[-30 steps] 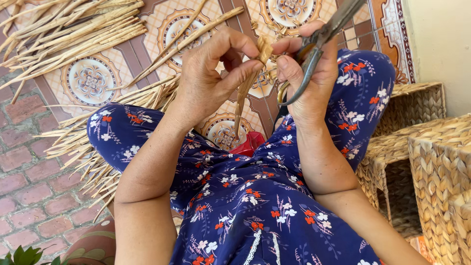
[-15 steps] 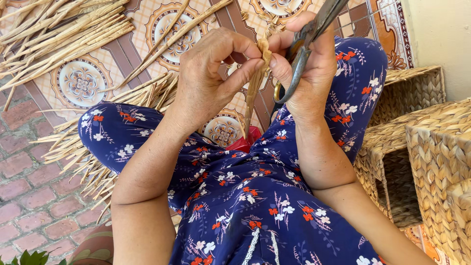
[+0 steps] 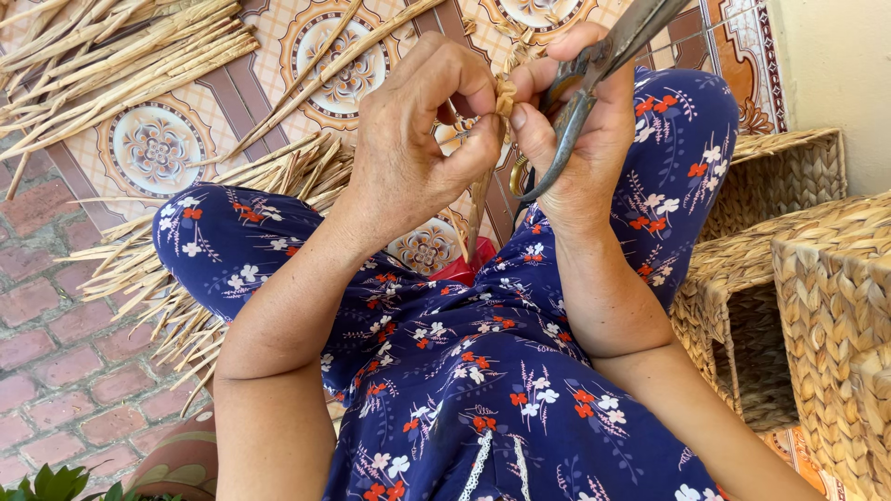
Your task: The person sits on a tiled floor and repeatedly picks up thin dried sticks, trims their ends with shears, and places the trimmed pieces into a pile. The person continues this repetitive trimming process throughout the clip.
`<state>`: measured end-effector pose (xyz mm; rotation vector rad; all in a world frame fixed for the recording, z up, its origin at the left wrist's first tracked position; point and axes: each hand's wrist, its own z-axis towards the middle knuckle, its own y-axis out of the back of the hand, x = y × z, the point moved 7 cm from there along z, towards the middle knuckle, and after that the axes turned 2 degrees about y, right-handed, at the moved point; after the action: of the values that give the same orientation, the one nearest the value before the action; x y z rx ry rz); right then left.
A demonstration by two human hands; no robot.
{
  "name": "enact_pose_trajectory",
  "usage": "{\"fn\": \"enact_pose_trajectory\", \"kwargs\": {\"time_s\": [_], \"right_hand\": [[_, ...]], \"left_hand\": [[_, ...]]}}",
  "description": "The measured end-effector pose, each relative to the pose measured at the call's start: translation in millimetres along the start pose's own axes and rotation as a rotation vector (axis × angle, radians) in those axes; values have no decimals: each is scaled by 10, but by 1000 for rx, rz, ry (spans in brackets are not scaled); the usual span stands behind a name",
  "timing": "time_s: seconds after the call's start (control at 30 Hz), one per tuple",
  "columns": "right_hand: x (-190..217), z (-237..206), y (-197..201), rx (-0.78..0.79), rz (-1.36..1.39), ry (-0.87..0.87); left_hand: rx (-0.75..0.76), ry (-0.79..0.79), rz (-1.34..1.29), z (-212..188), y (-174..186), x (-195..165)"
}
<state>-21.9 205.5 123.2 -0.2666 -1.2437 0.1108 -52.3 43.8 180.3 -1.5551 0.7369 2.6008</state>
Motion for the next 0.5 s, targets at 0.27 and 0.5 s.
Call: {"fn": "enact_pose_trajectory", "kwargs": {"time_s": [0.27, 0.5], "right_hand": [[42, 76, 90, -80, 257, -44], [7, 77, 131, -70, 341, -114]], "left_hand": [[28, 109, -166, -11, -51, 31], [139, 265, -271, -45, -244, 164]]}}
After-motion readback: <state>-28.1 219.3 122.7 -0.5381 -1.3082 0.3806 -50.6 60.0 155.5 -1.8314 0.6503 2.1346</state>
